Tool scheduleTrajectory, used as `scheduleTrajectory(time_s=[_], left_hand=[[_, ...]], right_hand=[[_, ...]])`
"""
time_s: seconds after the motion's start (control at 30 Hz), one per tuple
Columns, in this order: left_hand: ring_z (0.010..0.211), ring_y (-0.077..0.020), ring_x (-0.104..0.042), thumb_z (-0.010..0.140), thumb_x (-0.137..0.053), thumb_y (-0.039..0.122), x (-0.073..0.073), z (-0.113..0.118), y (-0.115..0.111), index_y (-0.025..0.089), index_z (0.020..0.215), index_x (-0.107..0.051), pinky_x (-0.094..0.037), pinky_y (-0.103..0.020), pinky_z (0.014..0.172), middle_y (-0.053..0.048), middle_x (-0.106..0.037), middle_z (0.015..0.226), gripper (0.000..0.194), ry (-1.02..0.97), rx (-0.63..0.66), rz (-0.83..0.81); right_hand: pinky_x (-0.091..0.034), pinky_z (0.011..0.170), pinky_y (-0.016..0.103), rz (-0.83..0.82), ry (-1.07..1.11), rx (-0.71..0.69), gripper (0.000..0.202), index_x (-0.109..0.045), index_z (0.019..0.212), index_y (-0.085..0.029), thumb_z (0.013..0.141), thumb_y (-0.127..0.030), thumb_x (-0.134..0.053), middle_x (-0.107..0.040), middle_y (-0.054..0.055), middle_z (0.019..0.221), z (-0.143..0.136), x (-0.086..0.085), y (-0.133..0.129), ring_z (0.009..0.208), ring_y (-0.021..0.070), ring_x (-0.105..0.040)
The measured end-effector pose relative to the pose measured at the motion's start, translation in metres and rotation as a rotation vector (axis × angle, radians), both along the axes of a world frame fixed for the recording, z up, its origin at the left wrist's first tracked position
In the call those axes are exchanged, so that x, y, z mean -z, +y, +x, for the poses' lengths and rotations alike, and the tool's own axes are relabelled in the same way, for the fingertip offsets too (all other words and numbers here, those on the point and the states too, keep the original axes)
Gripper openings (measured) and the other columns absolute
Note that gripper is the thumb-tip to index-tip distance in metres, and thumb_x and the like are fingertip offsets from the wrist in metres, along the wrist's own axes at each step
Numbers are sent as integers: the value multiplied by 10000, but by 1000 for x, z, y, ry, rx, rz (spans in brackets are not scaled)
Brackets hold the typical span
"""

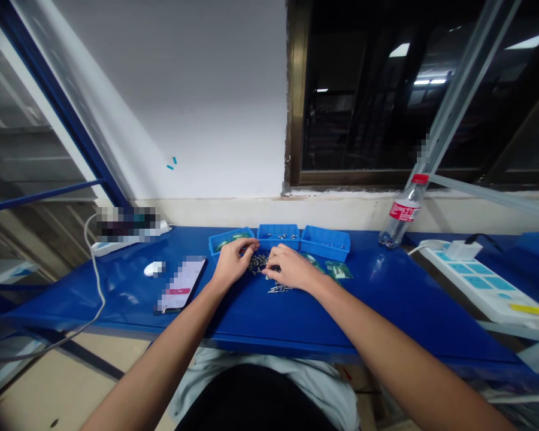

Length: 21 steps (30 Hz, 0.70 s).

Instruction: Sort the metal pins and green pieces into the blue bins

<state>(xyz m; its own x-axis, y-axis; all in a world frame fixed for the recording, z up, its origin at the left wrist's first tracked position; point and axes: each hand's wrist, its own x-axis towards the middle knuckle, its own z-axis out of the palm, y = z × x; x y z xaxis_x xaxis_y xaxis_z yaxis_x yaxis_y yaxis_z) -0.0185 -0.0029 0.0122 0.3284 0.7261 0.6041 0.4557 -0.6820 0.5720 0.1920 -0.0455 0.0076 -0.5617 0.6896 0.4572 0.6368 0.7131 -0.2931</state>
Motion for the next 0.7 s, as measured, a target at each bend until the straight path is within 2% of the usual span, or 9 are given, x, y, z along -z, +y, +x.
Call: scheduleTrajectory(time_s=[0.13,0.3,0.4,0.53,0.63,0.7], left_hand=[[1002,-218,-741,965,-543,221,0,0,0,196,1109,-744,-596,-334,866,-63,-782,1086,248,-2,10,-9],[1002,-221,-739,961,-545,227,-1,1,-1,195,1097,-749,-591,-334,860,-64,-783,1086,247,8,7,-11],[994,-221,-740,961,-544,238,-4,2,-4,196,1108,-754,-585,-327,856,-60,-785,1090,260,25,24,-22],[922,-223,-750,943,-576,271,-7,5,-12,189,1148,-756,-581,-311,826,-62,-793,1057,284,79,126,-95],[863,-213,-752,941,-580,284,-7,8,-17,184,1180,-746,-575,-287,764,-60,-798,1013,308,96,229,-150],[878,-212,-753,941,-577,285,-7,10,-19,183,1159,-752,-573,-283,774,-60,-797,1023,297,81,249,-160]], right_hand=[[-488,877,379,1,20,-26,244,-767,813,-227,975,-349,-632,-669,69,893,-3,0,-3,941,230,-592],[-498,873,387,6,30,-36,118,-779,864,-239,902,-341,-733,-675,70,916,-3,1,-4,958,243,-597],[-493,898,388,25,87,-20,110,-783,908,-244,928,-319,-705,-688,66,925,-3,-2,-4,962,237,-610],[-507,835,346,42,296,94,130,-773,974,-234,961,-285,-654,-723,47,938,-4,-8,-5,870,200,-651],[-524,793,330,16,414,184,106,-766,958,-223,939,-262,-670,-747,37,922,-6,-9,-6,804,186,-672],[-542,776,328,-16,467,205,85,-762,933,-218,913,-259,-690,-758,36,901,-8,-8,-6,791,190,-689]])
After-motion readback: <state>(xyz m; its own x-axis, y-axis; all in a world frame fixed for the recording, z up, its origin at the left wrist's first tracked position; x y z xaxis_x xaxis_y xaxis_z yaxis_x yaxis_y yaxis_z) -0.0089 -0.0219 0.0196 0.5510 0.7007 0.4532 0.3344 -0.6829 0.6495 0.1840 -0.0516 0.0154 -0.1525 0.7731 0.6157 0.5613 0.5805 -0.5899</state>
